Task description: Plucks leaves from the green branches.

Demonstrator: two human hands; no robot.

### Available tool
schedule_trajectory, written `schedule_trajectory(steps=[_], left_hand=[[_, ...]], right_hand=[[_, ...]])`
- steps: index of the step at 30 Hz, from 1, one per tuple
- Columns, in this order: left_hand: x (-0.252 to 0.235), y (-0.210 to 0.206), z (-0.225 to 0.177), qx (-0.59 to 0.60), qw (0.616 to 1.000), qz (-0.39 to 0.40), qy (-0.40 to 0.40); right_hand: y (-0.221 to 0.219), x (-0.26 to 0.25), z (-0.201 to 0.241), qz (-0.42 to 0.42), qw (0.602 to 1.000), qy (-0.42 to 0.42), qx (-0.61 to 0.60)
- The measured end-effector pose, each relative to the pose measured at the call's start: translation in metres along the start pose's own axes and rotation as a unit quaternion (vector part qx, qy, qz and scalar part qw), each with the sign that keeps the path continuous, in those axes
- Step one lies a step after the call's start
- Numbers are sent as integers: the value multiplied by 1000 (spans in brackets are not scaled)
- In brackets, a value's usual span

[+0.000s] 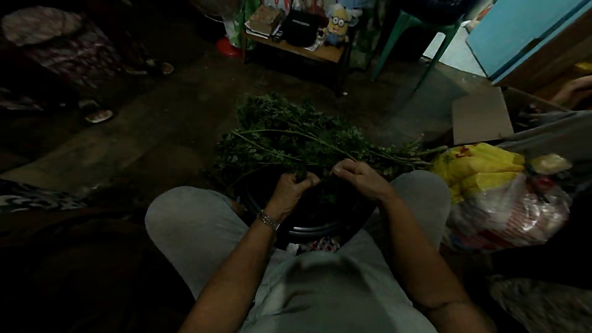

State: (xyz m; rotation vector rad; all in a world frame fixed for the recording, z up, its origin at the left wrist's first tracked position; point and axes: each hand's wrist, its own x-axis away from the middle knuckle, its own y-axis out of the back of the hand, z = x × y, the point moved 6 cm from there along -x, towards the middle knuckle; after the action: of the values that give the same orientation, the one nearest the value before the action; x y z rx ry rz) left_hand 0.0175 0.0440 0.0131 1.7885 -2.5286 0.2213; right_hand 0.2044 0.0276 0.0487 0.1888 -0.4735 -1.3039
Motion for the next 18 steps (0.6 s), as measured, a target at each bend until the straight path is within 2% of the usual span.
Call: schedule_trajectory(steps=[6, 10, 12, 18], left_hand=[[-1, 0, 1, 4, 1000, 3, -5], [-2, 0, 2, -11, 1000, -1, -7], [-2, 1, 3, -5, 1000, -3, -11], [-2, 0, 1, 6, 1000, -6, 1]], right_hand=[[-4, -2, 3, -21, 999, 40, -4], [0, -2, 4, -85, 993, 26, 82], [3, -2, 3, -106, 990, 35, 87], [-4, -2, 5, -39, 995, 91, 29]])
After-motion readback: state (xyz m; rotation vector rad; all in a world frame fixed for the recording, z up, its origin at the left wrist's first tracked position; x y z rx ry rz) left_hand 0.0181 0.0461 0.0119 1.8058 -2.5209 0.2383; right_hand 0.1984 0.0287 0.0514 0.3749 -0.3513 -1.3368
